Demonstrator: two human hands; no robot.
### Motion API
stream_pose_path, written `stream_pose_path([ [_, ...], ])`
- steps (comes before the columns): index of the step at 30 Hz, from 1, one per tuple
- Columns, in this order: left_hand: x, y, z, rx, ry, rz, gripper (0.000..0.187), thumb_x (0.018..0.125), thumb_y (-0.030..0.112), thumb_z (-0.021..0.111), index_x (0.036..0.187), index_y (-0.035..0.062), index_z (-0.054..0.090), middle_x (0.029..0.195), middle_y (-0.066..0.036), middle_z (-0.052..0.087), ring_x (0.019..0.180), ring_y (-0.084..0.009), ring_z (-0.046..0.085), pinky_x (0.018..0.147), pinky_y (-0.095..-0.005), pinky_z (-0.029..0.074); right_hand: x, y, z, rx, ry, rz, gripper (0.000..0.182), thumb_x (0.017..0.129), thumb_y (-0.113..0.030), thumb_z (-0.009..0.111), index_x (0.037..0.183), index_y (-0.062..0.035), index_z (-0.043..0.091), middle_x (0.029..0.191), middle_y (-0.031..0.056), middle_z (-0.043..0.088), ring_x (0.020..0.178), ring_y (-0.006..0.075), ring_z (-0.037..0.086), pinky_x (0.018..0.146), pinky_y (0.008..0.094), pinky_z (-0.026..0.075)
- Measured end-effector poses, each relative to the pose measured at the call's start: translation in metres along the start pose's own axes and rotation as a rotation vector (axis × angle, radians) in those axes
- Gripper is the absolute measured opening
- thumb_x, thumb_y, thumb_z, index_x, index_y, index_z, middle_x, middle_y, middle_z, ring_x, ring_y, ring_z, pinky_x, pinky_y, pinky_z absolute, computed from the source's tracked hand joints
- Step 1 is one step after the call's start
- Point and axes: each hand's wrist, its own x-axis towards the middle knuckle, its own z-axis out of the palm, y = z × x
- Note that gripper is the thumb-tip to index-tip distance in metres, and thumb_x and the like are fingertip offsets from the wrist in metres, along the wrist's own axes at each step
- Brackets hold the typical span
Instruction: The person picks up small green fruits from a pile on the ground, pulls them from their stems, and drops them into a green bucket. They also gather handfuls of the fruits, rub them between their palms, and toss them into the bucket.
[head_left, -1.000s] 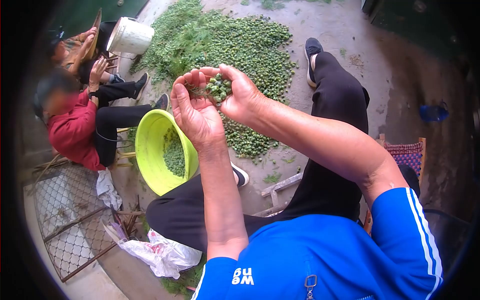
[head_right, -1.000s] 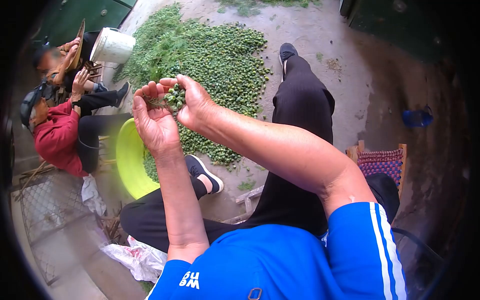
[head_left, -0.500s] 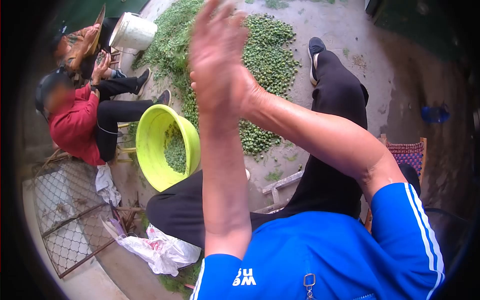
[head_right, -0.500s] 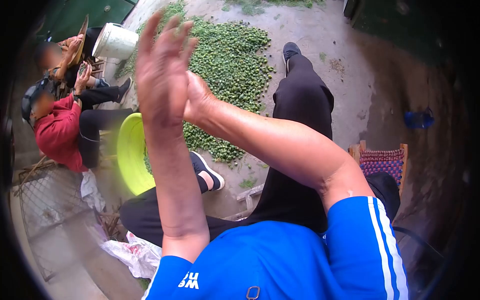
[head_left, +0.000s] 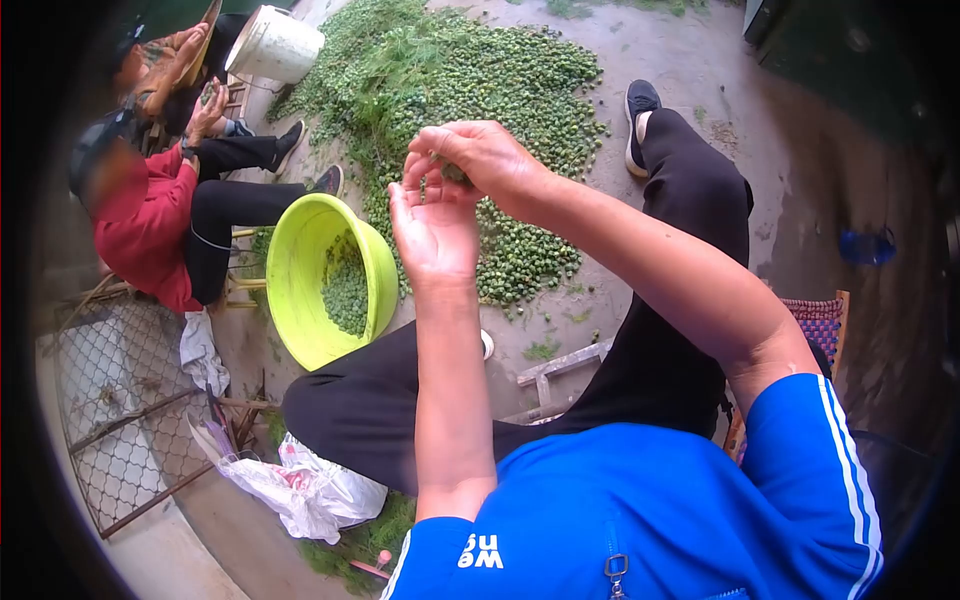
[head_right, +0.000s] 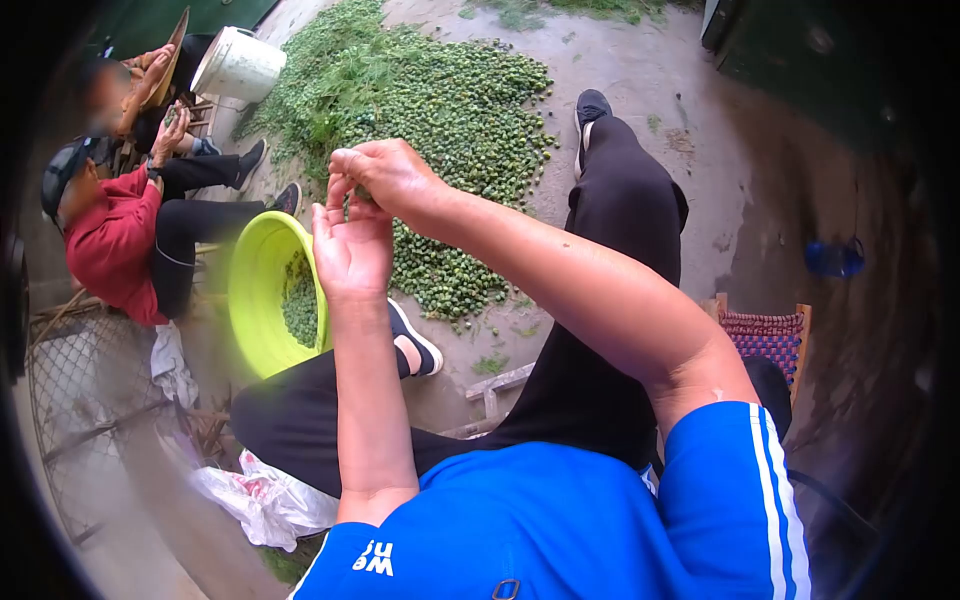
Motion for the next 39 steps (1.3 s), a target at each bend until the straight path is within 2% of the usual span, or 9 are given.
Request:
stream_pose_path([
  [5,0.007,-0.009,0.007,-0.053,0.386,0.024,0.041,0.100,0.033,0.027,0.114,0.0052,0.054,0.120,-0.014,0.055,0.122,-0.0284,0.044,0.105,-0.0470,0.032,-0.009,-0.001,0.004,-0.551,0.105,-0.401,0.030,0.092,-0.026,0.056,0.107,-0.0019,0.065,0.075,0.0035,0.064,0.060,0.0062,0.053,0.053,0.0234,0.046],
  [9,0.007,-0.008,-0.001,-0.150,0.264,0.009,0.041,0.100,0.030,0.026,0.113,0.0020,0.054,0.119,-0.015,0.056,0.119,-0.0274,0.047,0.103,-0.0439,0.034,-0.004,-0.002,0.000,-0.404,0.070,-0.268,0.033,0.093,-0.027,0.054,0.110,-0.0002,0.063,0.082,0.0060,0.067,0.056,0.0068,0.052,0.051,0.0217,0.045],
  [15,0.006,-0.009,0.013,-0.106,0.223,0.095,0.043,0.101,0.030,0.023,0.122,-0.0004,0.045,0.124,-0.018,0.052,0.116,-0.0310,0.051,0.100,-0.0459,0.041,0.008,-0.005,-0.024,0.772,0.031,0.181,0.037,0.098,-0.028,0.038,0.108,0.0045,0.051,0.092,0.0137,0.061,0.062,0.0109,0.055,0.043,0.0186,0.039],
  [20,0.003,-0.007,0.021,-0.053,0.180,0.102,0.042,0.101,0.029,0.025,0.120,-0.0007,0.047,0.122,-0.019,0.054,0.119,-0.0315,0.049,0.100,-0.0472,0.041,0.009,-0.001,-0.029,0.799,0.121,0.161,0.039,0.099,-0.027,0.031,0.111,0.0048,0.049,0.096,0.0172,0.060,0.067,0.0155,0.058,0.041,0.0208,0.040],
  [23,0.001,0.005,0.008,0.072,0.219,0.090,0.036,0.100,0.028,0.036,0.116,-0.0002,0.051,0.109,-0.015,0.061,0.093,-0.0226,0.061,0.077,-0.0346,0.052,0.007,-0.002,-0.030,0.701,0.120,0.180,0.041,0.099,-0.028,0.028,0.112,0.0064,0.048,0.096,0.0179,0.061,0.067,0.0156,0.057,0.041,0.0217,0.040],
  [25,-0.001,0.012,0.018,0.288,-0.051,0.017,0.031,0.096,0.027,0.049,0.112,0.0006,0.054,0.094,-0.009,0.064,0.060,-0.0107,0.051,0.050,-0.0204,0.041,0.005,-0.004,-0.026,0.673,0.121,0.187,0.044,0.100,-0.028,0.026,0.112,0.0075,0.048,0.094,0.0182,0.061,0.064,0.0150,0.055,0.041,0.0214,0.040],
  [26,-0.005,0.007,0.022,0.496,0.168,0.139,0.024,0.092,0.021,0.057,0.105,0.0007,0.058,0.080,-0.004,0.061,0.050,-0.0045,0.036,0.042,-0.0165,0.027,0.004,-0.005,-0.023,0.633,0.120,0.199,0.044,0.100,-0.028,0.026,0.111,0.0077,0.049,0.093,0.0181,0.062,0.063,0.0148,0.055,0.041,0.0212,0.039],
  [34,-0.007,-0.007,0.064,1.903,0.100,0.403,0.029,0.082,0.016,0.067,0.109,0.0085,0.062,0.076,-0.007,0.064,0.071,-0.0162,0.062,0.067,-0.0303,0.048,0.000,0.004,-0.011,0.292,0.081,0.102,0.046,0.097,-0.040,0.036,0.096,0.0008,0.058,0.079,0.0100,0.061,0.059,0.0131,0.055,0.047,0.0243,0.043],
  [39,-0.002,-0.004,0.048,2.091,-0.036,0.548,0.025,0.086,0.017,0.062,0.108,0.0061,0.058,0.087,-0.013,0.065,0.069,-0.0257,0.062,0.064,-0.0363,0.048,0.000,0.007,-0.012,0.066,0.040,0.009,0.048,0.095,-0.045,0.041,0.099,-0.0011,0.061,0.083,0.0075,0.062,0.069,0.0117,0.058,0.058,0.0250,0.050],
])
